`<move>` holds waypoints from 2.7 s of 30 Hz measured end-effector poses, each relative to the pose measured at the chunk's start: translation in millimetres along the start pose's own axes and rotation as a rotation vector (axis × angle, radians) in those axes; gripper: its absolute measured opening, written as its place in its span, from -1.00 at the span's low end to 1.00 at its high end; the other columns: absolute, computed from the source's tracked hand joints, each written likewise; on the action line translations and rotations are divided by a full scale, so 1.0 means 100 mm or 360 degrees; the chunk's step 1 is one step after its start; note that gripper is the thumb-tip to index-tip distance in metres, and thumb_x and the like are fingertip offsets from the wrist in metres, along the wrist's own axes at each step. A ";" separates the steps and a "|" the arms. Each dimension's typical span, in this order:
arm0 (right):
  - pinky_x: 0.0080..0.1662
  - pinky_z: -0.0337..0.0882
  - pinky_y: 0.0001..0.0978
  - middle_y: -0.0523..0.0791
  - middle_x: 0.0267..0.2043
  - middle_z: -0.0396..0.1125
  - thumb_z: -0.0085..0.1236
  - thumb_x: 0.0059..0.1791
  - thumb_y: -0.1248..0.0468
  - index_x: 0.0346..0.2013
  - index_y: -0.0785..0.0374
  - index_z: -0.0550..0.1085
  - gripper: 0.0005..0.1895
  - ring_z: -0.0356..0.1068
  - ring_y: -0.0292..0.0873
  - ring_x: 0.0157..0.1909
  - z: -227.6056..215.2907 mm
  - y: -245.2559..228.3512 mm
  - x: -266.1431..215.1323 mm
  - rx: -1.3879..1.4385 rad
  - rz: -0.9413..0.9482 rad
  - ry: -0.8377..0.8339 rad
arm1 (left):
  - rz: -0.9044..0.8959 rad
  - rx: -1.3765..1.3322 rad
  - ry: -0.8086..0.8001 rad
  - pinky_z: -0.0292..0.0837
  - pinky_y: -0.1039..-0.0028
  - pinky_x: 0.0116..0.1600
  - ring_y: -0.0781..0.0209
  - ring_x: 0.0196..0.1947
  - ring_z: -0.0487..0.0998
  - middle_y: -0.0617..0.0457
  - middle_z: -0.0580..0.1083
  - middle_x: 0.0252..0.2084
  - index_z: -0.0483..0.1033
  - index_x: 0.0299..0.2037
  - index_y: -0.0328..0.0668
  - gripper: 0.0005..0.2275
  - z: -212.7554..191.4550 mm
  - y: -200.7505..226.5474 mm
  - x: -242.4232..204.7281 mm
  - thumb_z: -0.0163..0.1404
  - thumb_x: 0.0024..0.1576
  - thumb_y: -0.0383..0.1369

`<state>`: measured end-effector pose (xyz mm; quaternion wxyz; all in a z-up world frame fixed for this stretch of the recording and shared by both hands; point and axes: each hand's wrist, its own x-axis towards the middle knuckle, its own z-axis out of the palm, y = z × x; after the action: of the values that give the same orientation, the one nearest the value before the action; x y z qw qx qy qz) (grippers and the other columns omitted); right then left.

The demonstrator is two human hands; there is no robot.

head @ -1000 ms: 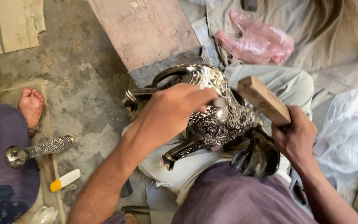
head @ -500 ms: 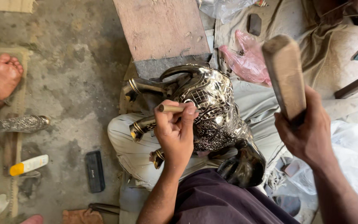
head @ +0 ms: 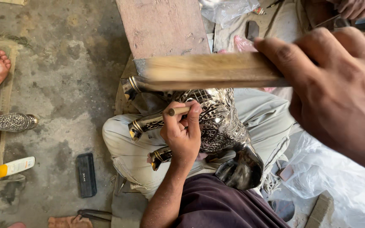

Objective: The person uses a small metal punch and a wooden mallet to engrave intricate patterns onto a silver-colored metal elephant figurine. They repeatedly position the punch on the surface and strike it with the mallet to create detailed designs.

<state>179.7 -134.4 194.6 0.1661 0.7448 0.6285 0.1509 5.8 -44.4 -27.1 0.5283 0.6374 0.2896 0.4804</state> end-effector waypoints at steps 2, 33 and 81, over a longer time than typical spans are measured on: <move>-0.18 0.32 -0.33 -0.15 -0.30 0.34 0.05 0.07 0.28 0.35 0.09 0.43 -0.49 0.30 -0.21 -0.29 -0.22 -0.08 0.10 0.0097 -0.0123 0.0169 | 0.0056 0.0268 0.0001 0.21 0.61 -0.44 0.41 -0.53 0.43 0.09 0.42 -0.53 0.43 -0.16 -0.33 -0.86 -0.03 -0.10 -0.01 0.14 0.26 -0.45; 0.03 0.41 -0.17 -0.05 -0.13 0.43 0.23 0.02 0.38 0.23 0.13 0.43 -0.53 0.42 -0.06 -0.09 -0.18 -0.01 0.04 0.0445 0.0053 0.0092 | -0.0109 0.0358 -0.0187 0.34 0.51 -0.48 0.25 -0.58 0.52 0.01 0.60 -0.40 0.53 -0.23 -0.35 -0.80 -0.06 -0.13 0.08 0.18 0.22 -0.32; -0.08 0.48 -0.25 -0.04 -0.25 0.45 0.32 -0.11 0.40 0.03 0.29 0.47 -0.59 0.45 -0.11 -0.23 0.25 0.15 -0.14 0.0481 0.0463 -0.0030 | 0.0329 0.0477 -0.0903 0.59 0.39 -0.26 0.14 -0.24 0.67 0.00 0.58 -0.23 0.43 0.14 -0.14 -0.73 -0.11 0.32 0.67 0.05 0.28 -0.28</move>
<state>201.3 -151.5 178.7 0.0348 0.8455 0.5282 0.0703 16.4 9.4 23.4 0.4367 0.8423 0.1322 0.2869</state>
